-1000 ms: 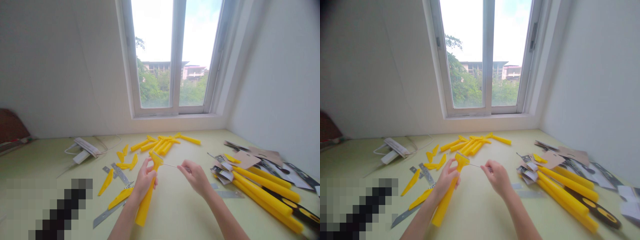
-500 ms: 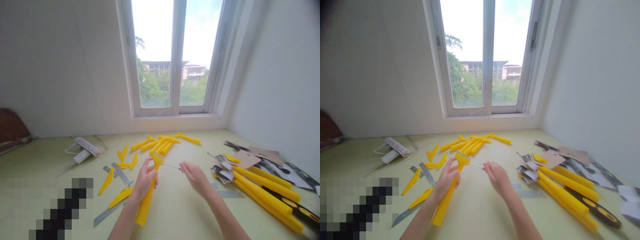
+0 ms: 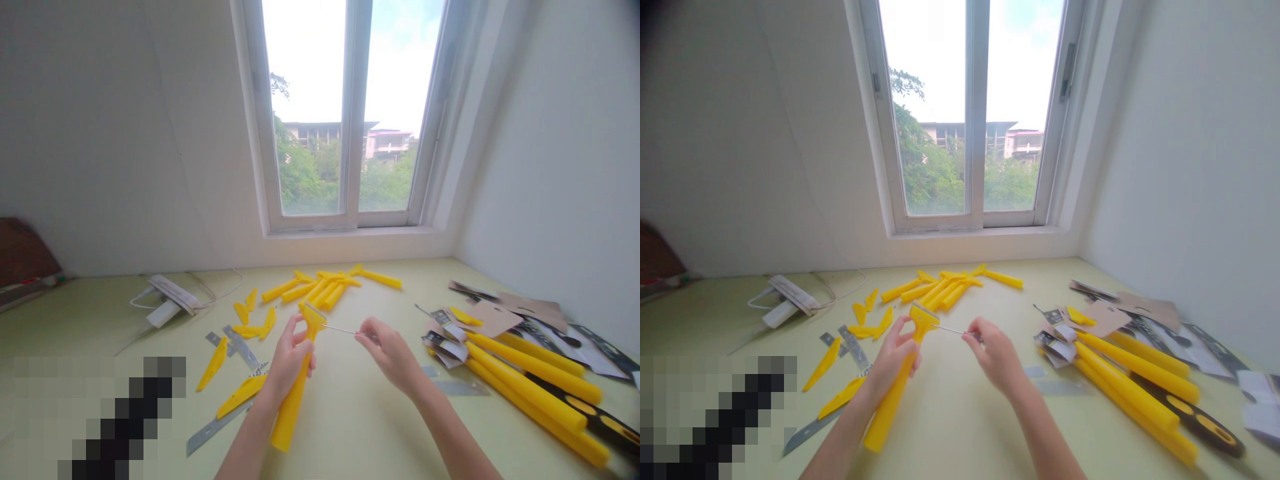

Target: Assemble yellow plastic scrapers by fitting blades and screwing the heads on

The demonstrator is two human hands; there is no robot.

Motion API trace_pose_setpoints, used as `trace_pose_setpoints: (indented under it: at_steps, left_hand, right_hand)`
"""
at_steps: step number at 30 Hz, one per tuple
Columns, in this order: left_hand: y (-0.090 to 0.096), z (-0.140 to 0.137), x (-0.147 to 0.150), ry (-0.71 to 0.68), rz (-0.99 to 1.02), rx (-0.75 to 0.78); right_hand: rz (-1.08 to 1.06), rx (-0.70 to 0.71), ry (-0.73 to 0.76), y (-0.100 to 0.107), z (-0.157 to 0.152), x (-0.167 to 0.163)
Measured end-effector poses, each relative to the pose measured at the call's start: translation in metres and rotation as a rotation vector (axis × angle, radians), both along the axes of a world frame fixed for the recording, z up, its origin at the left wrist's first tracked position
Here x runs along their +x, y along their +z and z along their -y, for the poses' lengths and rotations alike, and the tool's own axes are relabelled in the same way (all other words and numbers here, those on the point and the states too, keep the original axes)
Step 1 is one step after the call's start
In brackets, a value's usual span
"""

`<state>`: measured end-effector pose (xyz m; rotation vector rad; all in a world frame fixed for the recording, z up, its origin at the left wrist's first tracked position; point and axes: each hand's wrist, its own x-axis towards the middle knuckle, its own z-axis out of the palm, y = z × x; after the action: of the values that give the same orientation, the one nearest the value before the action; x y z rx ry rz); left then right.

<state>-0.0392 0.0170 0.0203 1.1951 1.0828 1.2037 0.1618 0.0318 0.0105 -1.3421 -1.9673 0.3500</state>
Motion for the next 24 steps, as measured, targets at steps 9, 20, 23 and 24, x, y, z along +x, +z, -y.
trace_pose_setpoints:
  at_steps: [9,20,23,24]
  left_hand:
    - [0.0052,0.0041,0.0058,0.036,-0.014,-0.002]
    - [0.0021,0.0003,0.0049,0.033,0.01,-0.016]
    - [0.004,0.0022,0.0058,0.043,0.016,0.008]
    - [0.004,0.0019,0.0054,0.046,0.018,0.006]
  right_hand:
    - [0.06,-0.035,-0.042,0.0001,0.0049,-0.0019]
    - [0.086,0.054,-0.057,-0.0015,0.0001,0.001]
    - [0.04,0.03,-0.053,-0.0013,0.0024,-0.0006]
    - [0.024,0.023,-0.045,-0.0015,0.0029,-0.0011]
